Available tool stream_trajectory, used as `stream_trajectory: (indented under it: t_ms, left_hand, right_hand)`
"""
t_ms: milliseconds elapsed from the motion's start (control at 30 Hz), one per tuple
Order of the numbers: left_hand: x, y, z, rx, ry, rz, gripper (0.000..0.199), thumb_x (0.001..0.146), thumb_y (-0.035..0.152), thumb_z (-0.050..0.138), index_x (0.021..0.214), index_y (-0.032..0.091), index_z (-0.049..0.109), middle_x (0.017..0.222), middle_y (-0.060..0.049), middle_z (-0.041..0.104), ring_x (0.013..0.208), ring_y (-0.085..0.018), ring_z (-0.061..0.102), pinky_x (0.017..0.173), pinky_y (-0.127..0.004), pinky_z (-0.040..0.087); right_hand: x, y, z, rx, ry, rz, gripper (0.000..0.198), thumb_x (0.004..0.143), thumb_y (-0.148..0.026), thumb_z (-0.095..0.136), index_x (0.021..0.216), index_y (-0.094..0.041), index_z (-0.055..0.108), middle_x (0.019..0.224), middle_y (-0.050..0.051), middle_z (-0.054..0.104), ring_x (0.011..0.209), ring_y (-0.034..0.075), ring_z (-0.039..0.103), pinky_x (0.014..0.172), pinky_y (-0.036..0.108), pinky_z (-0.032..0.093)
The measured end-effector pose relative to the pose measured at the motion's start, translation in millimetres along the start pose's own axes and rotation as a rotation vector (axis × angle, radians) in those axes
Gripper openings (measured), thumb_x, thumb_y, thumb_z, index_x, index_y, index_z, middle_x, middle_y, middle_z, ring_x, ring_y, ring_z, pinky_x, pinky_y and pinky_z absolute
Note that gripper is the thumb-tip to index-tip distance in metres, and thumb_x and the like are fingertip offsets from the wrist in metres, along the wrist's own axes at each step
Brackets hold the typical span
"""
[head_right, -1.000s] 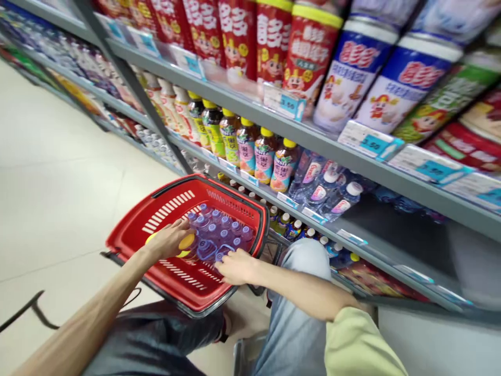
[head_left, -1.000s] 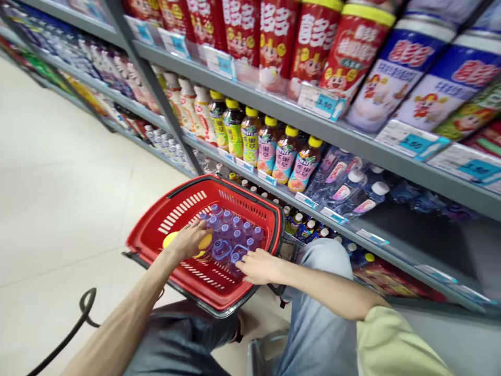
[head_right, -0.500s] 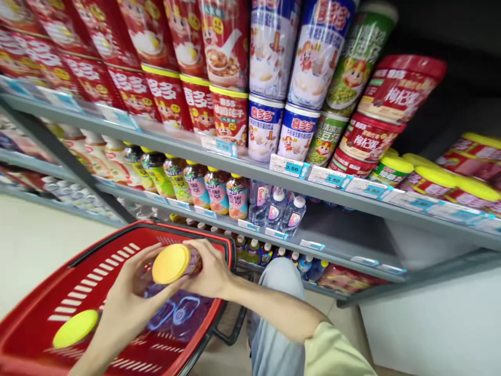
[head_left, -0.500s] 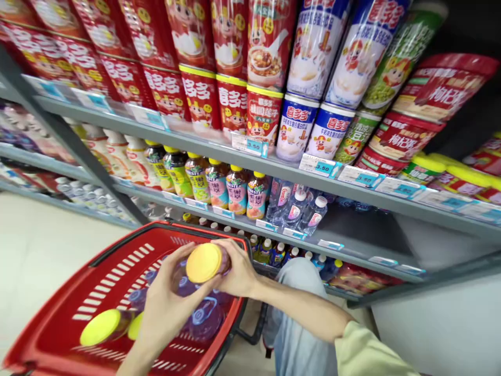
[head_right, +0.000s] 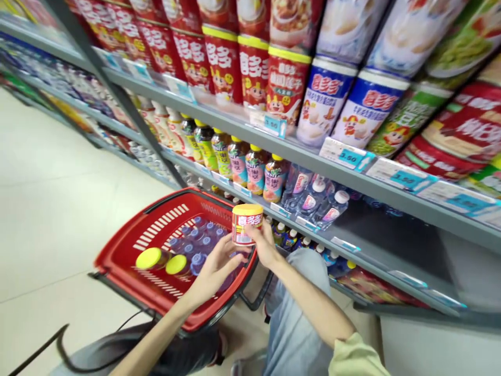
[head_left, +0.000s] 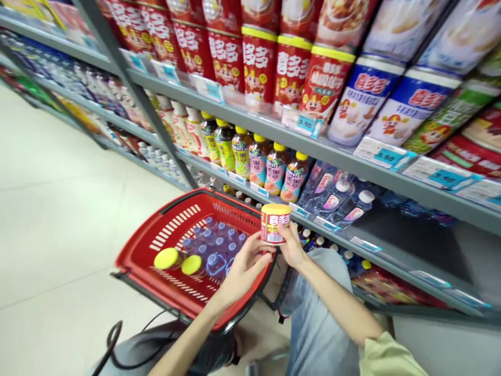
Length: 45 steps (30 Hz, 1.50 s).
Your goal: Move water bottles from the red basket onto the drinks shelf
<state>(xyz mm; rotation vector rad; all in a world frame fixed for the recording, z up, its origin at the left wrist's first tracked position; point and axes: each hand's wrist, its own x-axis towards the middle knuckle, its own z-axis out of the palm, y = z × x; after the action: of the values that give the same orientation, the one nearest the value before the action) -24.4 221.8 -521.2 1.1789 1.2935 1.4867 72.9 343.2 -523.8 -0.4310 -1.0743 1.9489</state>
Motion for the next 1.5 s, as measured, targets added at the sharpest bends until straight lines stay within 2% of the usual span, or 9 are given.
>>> stream_trajectory:
  t_ms: [133, 267, 433, 567, 933, 1200, 1333, 1433, 1500]
  left_hand:
    - [-9, -24, -6, 0.418, -0.211, -0.081, 0.038, 0.104, 0.04, 0.054, 0.135, 0.019, 0.057, 0.134, -0.014, 0.065, 0.123, -0.024, 0.063, 0.111, -0.044, 0.051]
    - [-11, -65, -7, 1.05, -0.45, -0.158, 0.054, 0.091, 0.033, 0.071, 0.14, 0.015, 0.059, 0.152, -0.021, 0.051, 0.142, -0.038, 0.047, 0.12, -0.06, 0.039]
    - [-8, -89, 25, 1.459, -0.463, 0.048, 0.025, 0.101, 0.02, 0.054, 0.118, 0.013, 0.071, 0.135, -0.018, 0.062, 0.132, -0.033, 0.055, 0.109, -0.049, 0.047]
    - [-15, -90, 49, 1.389, -0.528, 0.191, 0.02, 0.103, 0.026, 0.053, 0.104, 0.016, 0.07, 0.108, -0.01, 0.071, 0.104, -0.025, 0.066, 0.087, -0.038, 0.053]
    - [-65, -138, 140, 1.441, -0.632, -0.243, 0.023, 0.084, 0.0, 0.061, 0.083, 0.014, 0.079, 0.071, -0.013, 0.074, 0.067, -0.028, 0.071, 0.055, -0.038, 0.047]
    - [-58, -161, 162, 1.442, -0.601, -0.51, 0.046, 0.067, 0.0, 0.073, 0.103, 0.027, 0.083, 0.098, -0.016, 0.08, 0.089, -0.04, 0.077, 0.066, -0.053, 0.063]
    - [-55, -122, 145, 1.384, -0.699, -0.549, 0.028, 0.075, 0.003, 0.068, 0.096, 0.015, 0.082, 0.079, -0.019, 0.077, 0.073, -0.037, 0.077, 0.052, -0.043, 0.06]
    - [-33, -72, 95, 1.105, -0.708, -0.403, 0.016, 0.085, 0.023, 0.068, 0.089, 0.011, 0.079, 0.074, -0.018, 0.075, 0.067, -0.034, 0.075, 0.049, -0.039, 0.057]
    - [-13, -44, 52, 0.698, -0.455, -0.374, 0.032, 0.095, 0.039, 0.06, 0.099, 0.011, 0.075, 0.079, -0.016, 0.076, 0.063, -0.027, 0.073, 0.052, -0.036, 0.057]
  right_hand:
    - [-12, -21, 15, 0.177, 0.057, 0.145, 0.054, 0.077, -0.057, 0.079, 0.117, -0.021, 0.07, 0.103, 0.007, 0.076, 0.106, 0.027, 0.071, 0.094, 0.042, 0.06]
    - [7, -22, 25, 0.281, -0.096, 0.236, 0.059, 0.084, -0.064, 0.063, 0.123, -0.021, 0.067, 0.101, 0.009, 0.075, 0.104, 0.028, 0.071, 0.085, 0.044, 0.061]
    - [51, 9, 25, 0.262, -0.302, 0.213, 0.066, 0.077, -0.063, 0.067, 0.127, -0.02, 0.064, 0.095, 0.008, 0.074, 0.091, 0.027, 0.071, 0.071, 0.039, 0.061]
    - [53, 11, 18, 0.31, -0.322, 0.272, 0.063, 0.084, -0.064, 0.062, 0.13, -0.02, 0.061, 0.094, 0.008, 0.074, 0.087, 0.025, 0.071, 0.068, 0.037, 0.059]
    - [26, -18, 9, 0.256, -0.342, 0.328, 0.062, 0.089, -0.068, 0.058, 0.131, -0.024, 0.064, 0.097, 0.008, 0.074, 0.093, 0.026, 0.07, 0.077, 0.042, 0.06]
    - [52, 2, 11, 0.223, -0.357, 0.529, 0.063, 0.092, -0.069, 0.056, 0.137, -0.026, 0.063, 0.098, 0.009, 0.074, 0.088, 0.025, 0.07, 0.079, 0.044, 0.059]
    - [57, 7, 18, 0.282, -0.363, 0.571, 0.063, 0.093, -0.068, 0.055, 0.138, -0.025, 0.063, 0.103, 0.01, 0.075, 0.095, 0.026, 0.071, 0.079, 0.042, 0.06]
    - [53, 8, 19, 0.287, -0.382, 0.554, 0.061, 0.093, -0.064, 0.055, 0.135, -0.022, 0.065, 0.103, 0.01, 0.076, 0.096, 0.025, 0.072, 0.079, 0.041, 0.06]
    - [50, 12, 18, 0.261, -0.389, 0.519, 0.06, 0.092, -0.063, 0.054, 0.131, -0.019, 0.067, 0.101, 0.01, 0.077, 0.096, 0.025, 0.072, 0.079, 0.041, 0.06]
